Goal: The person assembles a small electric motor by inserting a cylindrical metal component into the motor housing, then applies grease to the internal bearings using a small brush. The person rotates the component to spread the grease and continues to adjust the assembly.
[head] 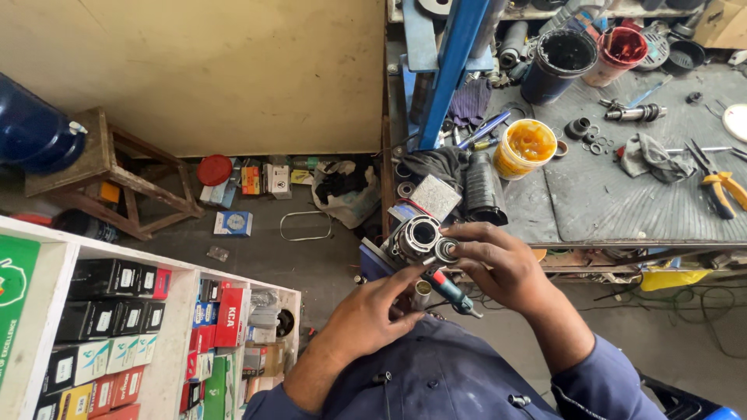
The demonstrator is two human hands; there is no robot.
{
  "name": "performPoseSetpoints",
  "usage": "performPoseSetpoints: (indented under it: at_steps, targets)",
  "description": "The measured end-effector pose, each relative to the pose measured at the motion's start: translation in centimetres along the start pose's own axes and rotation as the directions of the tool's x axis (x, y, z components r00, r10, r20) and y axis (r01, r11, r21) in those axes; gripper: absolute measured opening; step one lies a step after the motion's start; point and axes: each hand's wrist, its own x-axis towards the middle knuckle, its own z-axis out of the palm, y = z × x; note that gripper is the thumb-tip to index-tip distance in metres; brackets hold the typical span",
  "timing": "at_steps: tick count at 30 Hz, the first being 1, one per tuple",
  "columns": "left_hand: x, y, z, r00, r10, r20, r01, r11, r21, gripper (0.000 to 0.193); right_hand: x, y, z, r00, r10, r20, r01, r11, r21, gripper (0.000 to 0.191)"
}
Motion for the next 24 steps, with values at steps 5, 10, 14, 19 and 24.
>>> performPoseSetpoints:
  at_steps: [5, 10, 14, 19, 24]
  targets:
    - [-0.8, -1.2, 0.4, 0.972, 0.171, -0.16, -0.19, 0.975, -0.114, 0.064, 0.1, 0.4, -0.5, 0.999, -0.005, 0.05, 0.004, 1.0, 0.015, 0.032]
    - [-1.3, -2.7, 0.7, 0.911, 0.192, -0.366, -0.322, 0.884, -0.338, 0.058, -0.2, 0.0, -0.2, 1.0, -0.024, 0.007, 0.024, 1.0, -0.013, 0.035]
    - [-0.5, -3.1, 0.5, 0.839, 0.199, -0.506, -0.414, 0.838, -0.356, 0.07, -0.5, -0.4, 0.7, 0.995, -0.004, -0.1, -0.001, 0.998, -0.055, 0.033]
    - [0.7, -2.6, 0.3, 0.846, 0.112, -0.522, -0.393, 0.791, -0.468, 0.082, -0.5, -0.1, 0.5, 0.987, -0.048, -0.154, 0.026, 0.989, -0.147, 0.032]
    - [1.4, -1.7, 0.6, 0.822, 0.2, -0.534, -0.446, 0.809, -0.383, 0.082, 0.2, 0.2, -1.6, 0.994, -0.101, -0.045, 0.095, 0.99, -0.108, 0.035]
